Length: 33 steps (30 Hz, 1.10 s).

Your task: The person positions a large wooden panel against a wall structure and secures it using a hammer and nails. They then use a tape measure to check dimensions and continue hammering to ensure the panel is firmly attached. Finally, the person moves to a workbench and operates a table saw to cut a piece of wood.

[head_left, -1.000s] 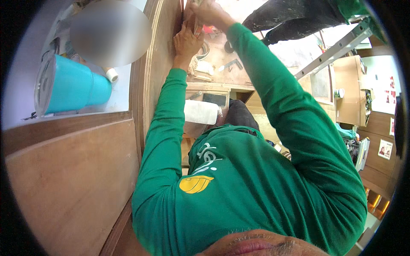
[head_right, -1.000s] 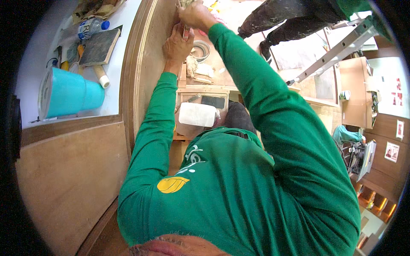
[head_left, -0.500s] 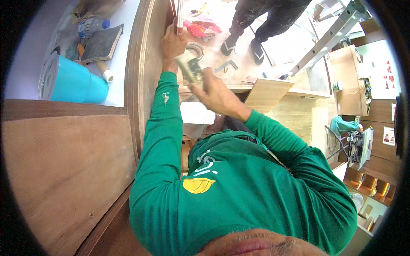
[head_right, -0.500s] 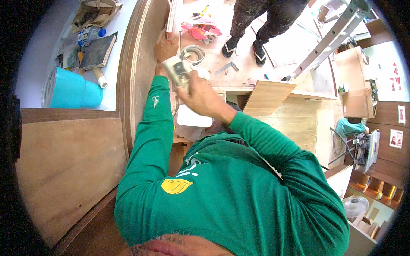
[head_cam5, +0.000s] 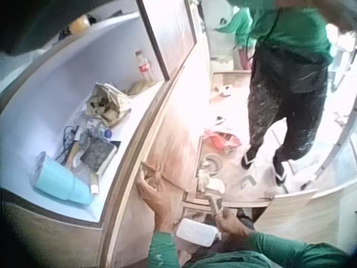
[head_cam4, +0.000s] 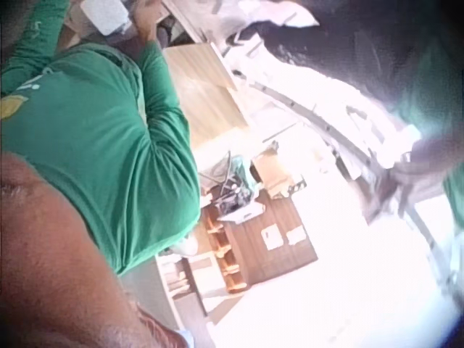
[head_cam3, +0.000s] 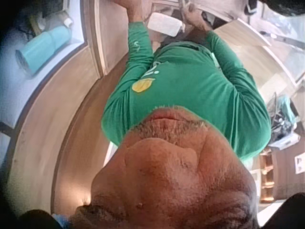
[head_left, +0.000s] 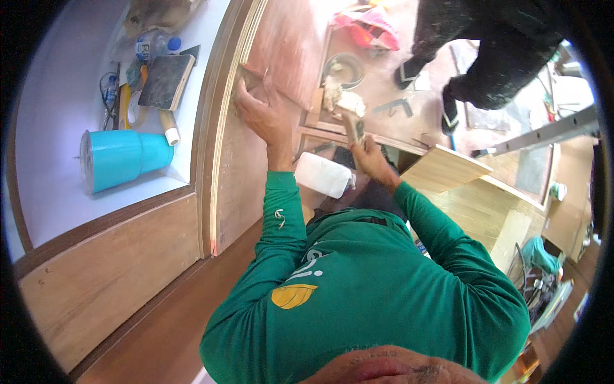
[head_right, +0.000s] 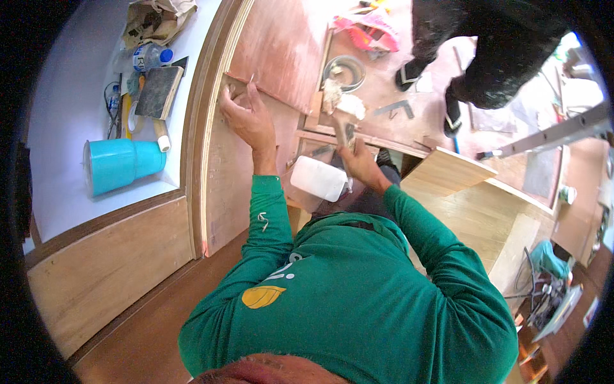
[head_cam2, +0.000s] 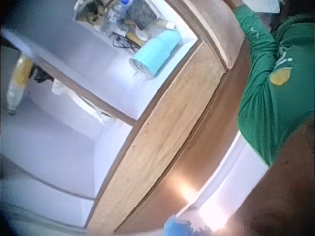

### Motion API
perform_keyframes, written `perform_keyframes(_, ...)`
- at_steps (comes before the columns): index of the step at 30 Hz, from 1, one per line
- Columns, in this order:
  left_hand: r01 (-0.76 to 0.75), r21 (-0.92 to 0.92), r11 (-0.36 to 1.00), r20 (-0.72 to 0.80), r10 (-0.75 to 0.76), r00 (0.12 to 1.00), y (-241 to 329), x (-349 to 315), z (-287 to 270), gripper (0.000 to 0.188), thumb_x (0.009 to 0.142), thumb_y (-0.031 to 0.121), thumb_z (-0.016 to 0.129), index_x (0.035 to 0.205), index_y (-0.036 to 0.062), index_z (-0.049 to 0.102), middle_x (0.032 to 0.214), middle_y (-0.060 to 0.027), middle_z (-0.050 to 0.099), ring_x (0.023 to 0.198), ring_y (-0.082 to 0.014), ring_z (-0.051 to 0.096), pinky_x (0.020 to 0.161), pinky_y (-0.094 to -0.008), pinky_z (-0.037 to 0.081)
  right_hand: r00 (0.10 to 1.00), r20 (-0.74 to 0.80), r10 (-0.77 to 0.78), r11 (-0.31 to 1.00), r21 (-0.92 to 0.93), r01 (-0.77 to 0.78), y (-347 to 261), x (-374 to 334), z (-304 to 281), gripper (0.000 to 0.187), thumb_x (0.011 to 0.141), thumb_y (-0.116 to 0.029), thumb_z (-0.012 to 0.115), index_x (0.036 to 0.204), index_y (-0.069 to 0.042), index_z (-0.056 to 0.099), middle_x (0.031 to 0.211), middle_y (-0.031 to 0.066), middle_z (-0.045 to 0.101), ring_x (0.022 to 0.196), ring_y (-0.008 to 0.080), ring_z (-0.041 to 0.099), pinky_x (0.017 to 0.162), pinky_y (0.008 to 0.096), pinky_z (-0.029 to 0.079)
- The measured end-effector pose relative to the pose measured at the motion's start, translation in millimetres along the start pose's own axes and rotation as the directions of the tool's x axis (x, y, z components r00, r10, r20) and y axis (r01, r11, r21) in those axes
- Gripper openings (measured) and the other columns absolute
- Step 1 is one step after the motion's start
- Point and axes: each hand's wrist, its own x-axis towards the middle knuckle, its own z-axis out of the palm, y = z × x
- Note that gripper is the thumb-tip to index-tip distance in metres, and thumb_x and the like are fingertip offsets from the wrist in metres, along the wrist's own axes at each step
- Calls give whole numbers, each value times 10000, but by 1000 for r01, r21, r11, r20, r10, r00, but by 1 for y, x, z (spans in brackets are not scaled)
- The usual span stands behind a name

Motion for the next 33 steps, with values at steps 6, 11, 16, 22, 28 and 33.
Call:
perform_keyframes(6,159,-23,987,87,-157,984,9,25,1,544,1002,315,741,1358,-74,609,1087,-205,735,941,-274,723,797,-378,580,990,73,-119,946,311,91,-6,130,7,482,1039,-446,624,1118,26,559,888,53,577,806,146,538,691,336,479)
perform_keyframes(11,233,-61,971,190,-218,957,27,46,3,536,976,352,771,1313,-50,656,1093,-163,729,916,-227,695,831,-364,560,959,8,-283,850,465,247,-95,160,-4,439,1032,-438,642,1096,-14,550,832,-4,535,738,98,501,604,283,422)
perform_keyframes(16,312,-123,942,294,-266,918,5,37,9,381,999,314,757,1136,-38,712,949,-59,724,847,-137,661,780,-298,538,850,120,-512,839,280,466,-177,163,-54,386,1053,-391,620,1186,-34,560,771,-31,496,681,73,481,565,281,400)
perform_keyframes(22,455,-334,825,238,-393,888,64,13,27,369,992,326,755,969,-34,679,776,-115,669,719,-182,599,694,-377,513,440,638,-631,308,-315,898,-391,139,-111,646,1014,-449,611,1413,47,502,1275,288,648,1157,402,646,1006,461,499)
perform_keyframes(28,453,-371,810,140,-434,890,63,-16,43,403,981,333,764,849,-15,609,720,-129,619,657,-206,531,643,-382,484,283,957,-68,10,-283,959,-427,162,-37,664,999,-409,654,1458,38,482,1358,269,616,1244,386,601,1066,447,470)
perform_keyframes(33,476,-373,796,176,-443,879,73,-25,37,400,982,322,761,836,-30,640,742,-169,641,647,-261,557,627,-397,485,217,950,226,-21,-218,976,-409,187,-21,689,987,-375,689,1495,31,464,1427,254,590,1317,373,563,1115,436,445)
